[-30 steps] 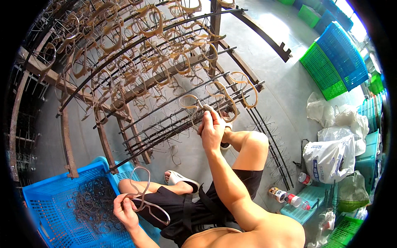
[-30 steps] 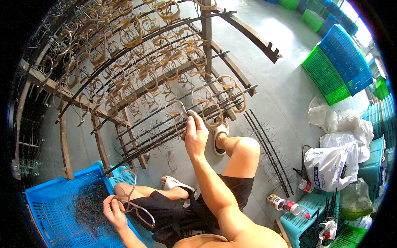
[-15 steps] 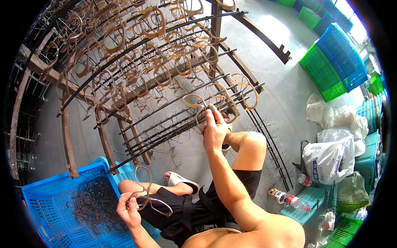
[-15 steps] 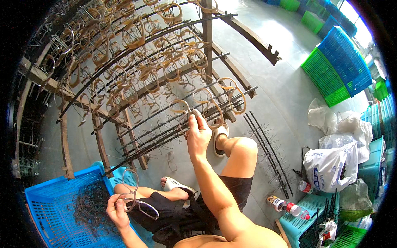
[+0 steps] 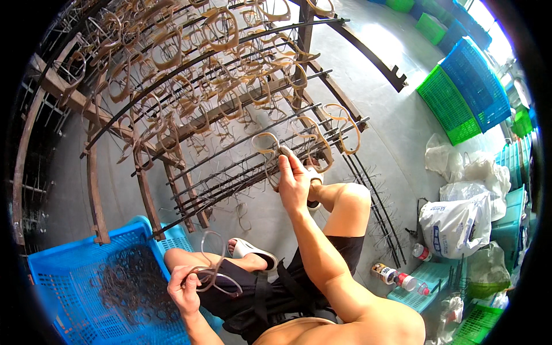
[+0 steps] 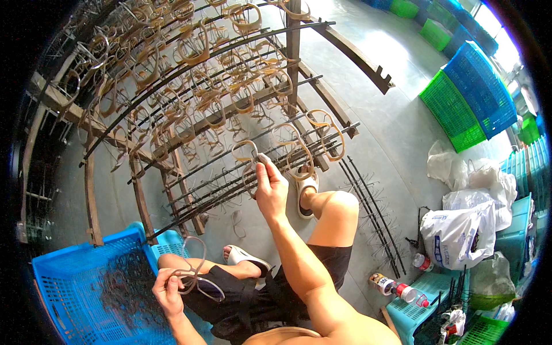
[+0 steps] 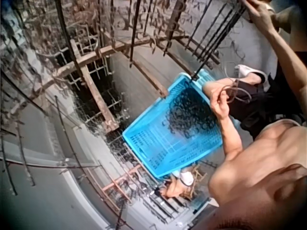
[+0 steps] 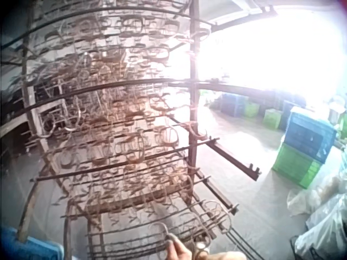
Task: The person sits and repeatedly picks small wire loops from a blue basket, then attaches them to hooks on a multi-tiered metal rack. The person handles the wire loops one at a time and places them onto the rack hooks.
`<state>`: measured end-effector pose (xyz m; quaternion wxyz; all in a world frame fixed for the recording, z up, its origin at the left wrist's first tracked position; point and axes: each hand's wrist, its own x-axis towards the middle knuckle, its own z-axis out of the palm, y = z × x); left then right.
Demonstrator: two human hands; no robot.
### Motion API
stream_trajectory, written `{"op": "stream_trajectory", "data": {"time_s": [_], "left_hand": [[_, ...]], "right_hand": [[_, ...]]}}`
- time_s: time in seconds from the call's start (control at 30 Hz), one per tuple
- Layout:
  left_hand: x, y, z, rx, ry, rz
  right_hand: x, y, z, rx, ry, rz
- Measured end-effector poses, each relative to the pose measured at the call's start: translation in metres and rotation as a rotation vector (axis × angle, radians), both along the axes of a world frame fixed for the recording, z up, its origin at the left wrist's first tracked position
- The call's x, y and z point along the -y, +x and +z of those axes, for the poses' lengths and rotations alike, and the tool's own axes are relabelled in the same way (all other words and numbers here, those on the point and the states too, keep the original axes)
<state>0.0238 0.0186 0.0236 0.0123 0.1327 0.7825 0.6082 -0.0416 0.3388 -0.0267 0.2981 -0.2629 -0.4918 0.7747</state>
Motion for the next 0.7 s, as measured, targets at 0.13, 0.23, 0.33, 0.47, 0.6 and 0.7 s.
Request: {"op": "stream_trajectory", "data": {"time_s": [0.13,0.23,0.33,0.47,0.6,0.7], "left_hand": [[0.002,0.003,-0.002,0.043,0.031,-0.046],[0.003,0.004,-0.006,0.064,0.067,-0.022],[0.004,0.005,-0.007,0.089,0.083,-0.001],[0.004,0.007,-0.010,0.118,0.104,0.021],[-0.001,0.005,-0.005,0.118,0.089,0.014],[-0.005,0.004,-0.004,0.087,0.075,-0.010]], "right_hand": [[-0.005,0.002,-0.011,0.091,0.441,0.017],[-0.006,-0.001,-0.002,0.120,0.626,-0.085],[-0.014,0.003,-0.004,0.153,0.521,-0.030],[-0.007,0.006,-0.001,0.176,0.405,0.035],[-0.006,0.003,-0.006,0.135,0.411,-0.028],[-0.005,0.001,-0.003,0.149,0.394,-0.097]]}}
